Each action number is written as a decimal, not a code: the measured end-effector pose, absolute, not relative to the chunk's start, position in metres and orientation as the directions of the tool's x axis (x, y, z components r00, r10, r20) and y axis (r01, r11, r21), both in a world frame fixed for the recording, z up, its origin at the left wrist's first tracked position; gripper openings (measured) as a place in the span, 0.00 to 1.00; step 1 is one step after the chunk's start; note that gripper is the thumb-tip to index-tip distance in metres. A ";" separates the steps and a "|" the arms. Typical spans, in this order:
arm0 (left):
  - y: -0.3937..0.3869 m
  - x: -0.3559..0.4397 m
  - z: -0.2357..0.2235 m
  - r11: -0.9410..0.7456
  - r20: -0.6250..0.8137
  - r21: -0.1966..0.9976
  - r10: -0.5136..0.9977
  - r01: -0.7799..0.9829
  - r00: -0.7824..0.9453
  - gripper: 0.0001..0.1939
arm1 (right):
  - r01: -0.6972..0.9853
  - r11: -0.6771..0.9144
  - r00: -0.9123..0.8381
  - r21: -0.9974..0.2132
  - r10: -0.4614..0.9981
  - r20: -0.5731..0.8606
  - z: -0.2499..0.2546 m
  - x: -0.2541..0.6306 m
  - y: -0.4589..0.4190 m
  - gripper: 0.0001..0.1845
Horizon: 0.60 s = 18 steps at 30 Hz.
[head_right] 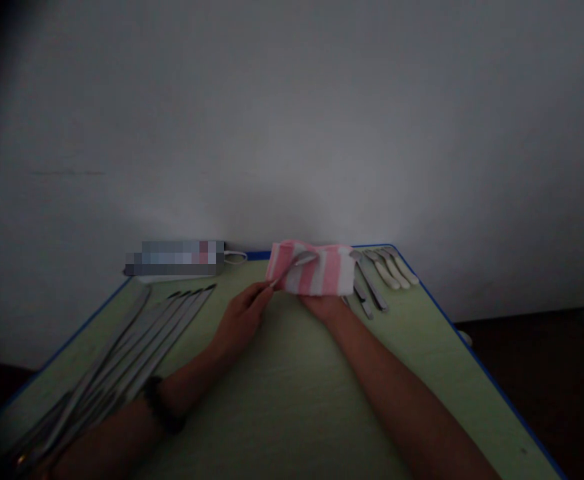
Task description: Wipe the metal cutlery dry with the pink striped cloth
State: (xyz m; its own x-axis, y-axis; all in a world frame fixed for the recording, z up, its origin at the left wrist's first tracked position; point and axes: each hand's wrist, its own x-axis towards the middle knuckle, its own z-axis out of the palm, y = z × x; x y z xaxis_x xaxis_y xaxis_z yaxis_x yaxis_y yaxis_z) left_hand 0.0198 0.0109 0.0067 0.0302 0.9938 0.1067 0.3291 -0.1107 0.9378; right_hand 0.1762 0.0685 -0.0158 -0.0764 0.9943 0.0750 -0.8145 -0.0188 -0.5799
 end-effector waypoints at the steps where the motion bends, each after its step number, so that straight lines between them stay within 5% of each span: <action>1: 0.012 0.019 0.007 -0.138 0.130 0.919 0.990 0.369 0.046 0.16 | -0.821 -0.028 -0.096 -0.570 0.991 0.089 -0.015 0.176 0.068 0.15; 8: 0.016 0.017 0.004 -0.152 0.064 0.889 0.975 0.431 0.212 0.17 | -0.838 -0.092 -0.159 -0.537 0.984 0.080 0.001 0.173 0.062 0.19; 18: 0.015 0.010 0.011 -0.256 0.225 0.753 0.966 0.605 0.129 0.18 | -0.824 -0.090 -0.172 -0.560 0.980 0.097 0.005 0.168 0.064 0.15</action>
